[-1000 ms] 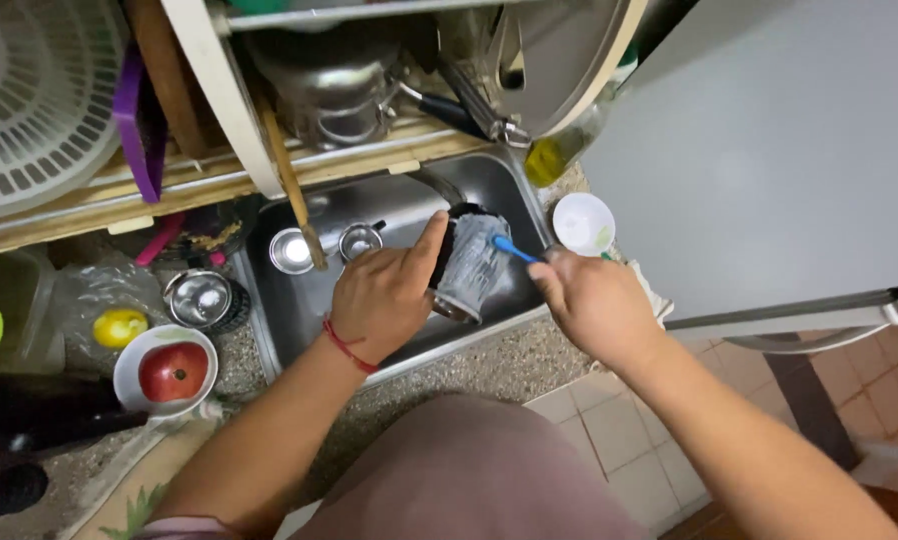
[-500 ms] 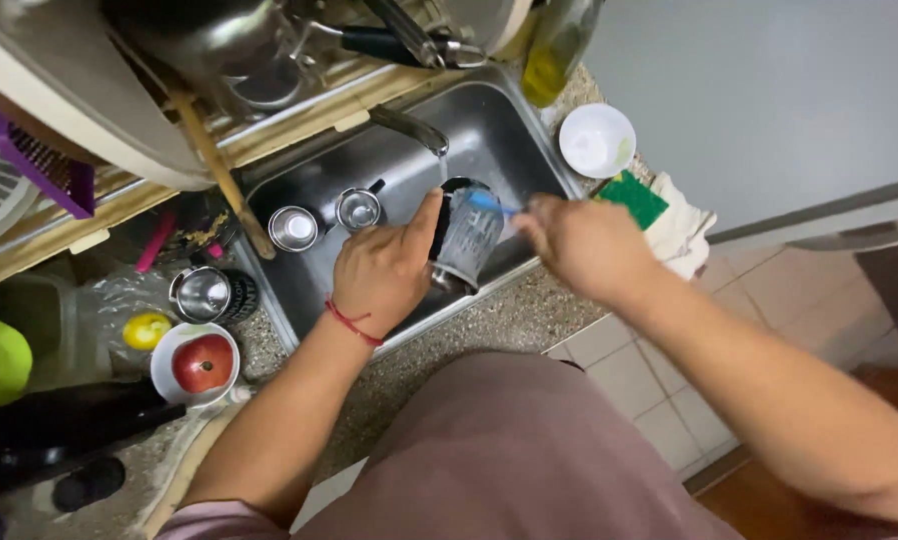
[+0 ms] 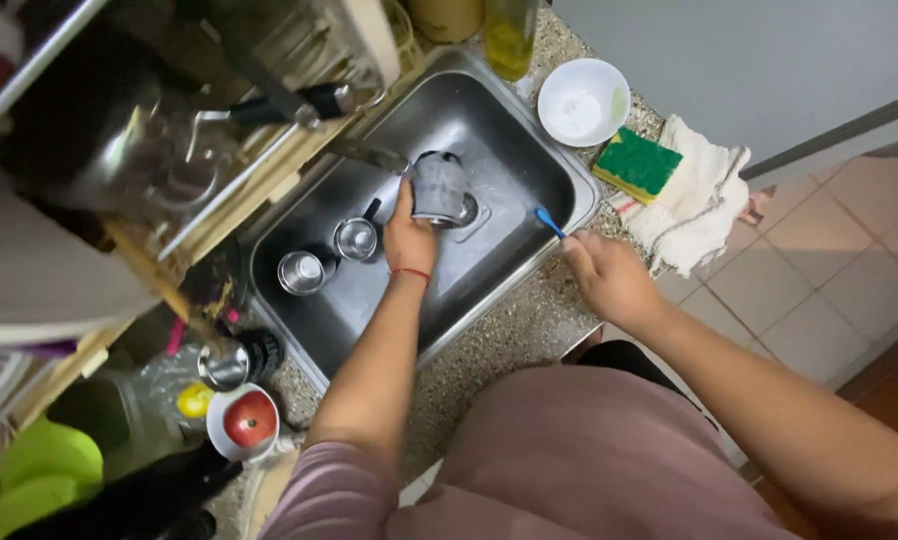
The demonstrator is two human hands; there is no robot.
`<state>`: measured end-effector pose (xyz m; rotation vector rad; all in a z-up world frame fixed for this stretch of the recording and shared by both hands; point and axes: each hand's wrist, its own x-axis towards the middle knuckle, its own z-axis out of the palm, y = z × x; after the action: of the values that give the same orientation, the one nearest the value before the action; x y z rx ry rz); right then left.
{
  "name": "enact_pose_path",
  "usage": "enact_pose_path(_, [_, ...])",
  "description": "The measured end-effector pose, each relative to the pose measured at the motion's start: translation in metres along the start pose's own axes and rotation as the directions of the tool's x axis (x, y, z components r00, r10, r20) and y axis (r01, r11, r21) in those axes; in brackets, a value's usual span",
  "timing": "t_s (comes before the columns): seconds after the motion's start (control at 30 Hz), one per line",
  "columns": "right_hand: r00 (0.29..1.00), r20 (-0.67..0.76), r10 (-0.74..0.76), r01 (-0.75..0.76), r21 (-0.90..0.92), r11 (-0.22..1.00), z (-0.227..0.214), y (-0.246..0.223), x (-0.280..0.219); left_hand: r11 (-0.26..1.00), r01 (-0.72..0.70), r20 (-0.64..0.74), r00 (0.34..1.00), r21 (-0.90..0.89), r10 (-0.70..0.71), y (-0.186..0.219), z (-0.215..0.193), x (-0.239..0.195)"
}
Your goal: The person washes a black mug in a kitchen sink using a yellow sponge and a blue toothbrush. They scrub the mug's exterior and interior, rinse it under running water, and repeat the process.
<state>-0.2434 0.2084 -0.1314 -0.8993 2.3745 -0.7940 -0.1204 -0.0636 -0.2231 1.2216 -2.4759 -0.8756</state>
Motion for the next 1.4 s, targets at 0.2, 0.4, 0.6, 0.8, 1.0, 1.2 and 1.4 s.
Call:
enact_pose_path(0.2, [0.996, 0.024, 0.081, -0.085, 0.283, 0.955, 0.008, 0.008, 0.025, 0.946, 0.129, -0.115, 0.979, -0.297, -0.169, -0.031, 0.051, 0.033])
enact_pose_path(0.4, [0.982, 0.138, 0.126, -0.184, 0.601, 0.778, 0.028, -0.004, 0.09, 0.639, 0.011, -0.123, 0.979, -0.769, -0.165, -0.015, 0.045, 0.038])
enact_pose_path(0.6, [0.873, 0.405, 0.272, -0.48, 0.815, 0.326, 0.079, -0.01, 0.169, 0.552, 0.173, 0.113, 0.983, -0.816, -0.142, -0.027, 0.035, 0.051])
enact_pose_path(0.8, [0.783, 0.597, 0.173, -0.62, 0.771, 0.146, 0.1, -0.036, 0.203, 0.312, 0.367, 0.342, 0.93, -0.876, -0.135, -0.052, 0.028, 0.062])
enact_pose_path(1.0, [0.685, 0.729, -0.008, -0.723, 0.681, 0.117, 0.136, -0.038, 0.218, 0.26, 0.29, 0.124, 0.851, -0.921, -0.511, -0.034, 0.012, 0.075])
enact_pose_path(1.2, [0.701, 0.711, 0.05, -0.707, 0.703, -0.082, 0.142, -0.041, 0.223, 0.794, 0.103, -0.219, 0.933, -0.599, -0.287, 0.012, 0.004, 0.077])
enact_pose_path(1.4, [0.775, 0.612, 0.16, -0.575, 0.787, -0.223, 0.169, -0.045, 0.217, 0.998, -0.049, -0.485, 0.872, 0.045, 0.064, 0.004, 0.042, 0.066])
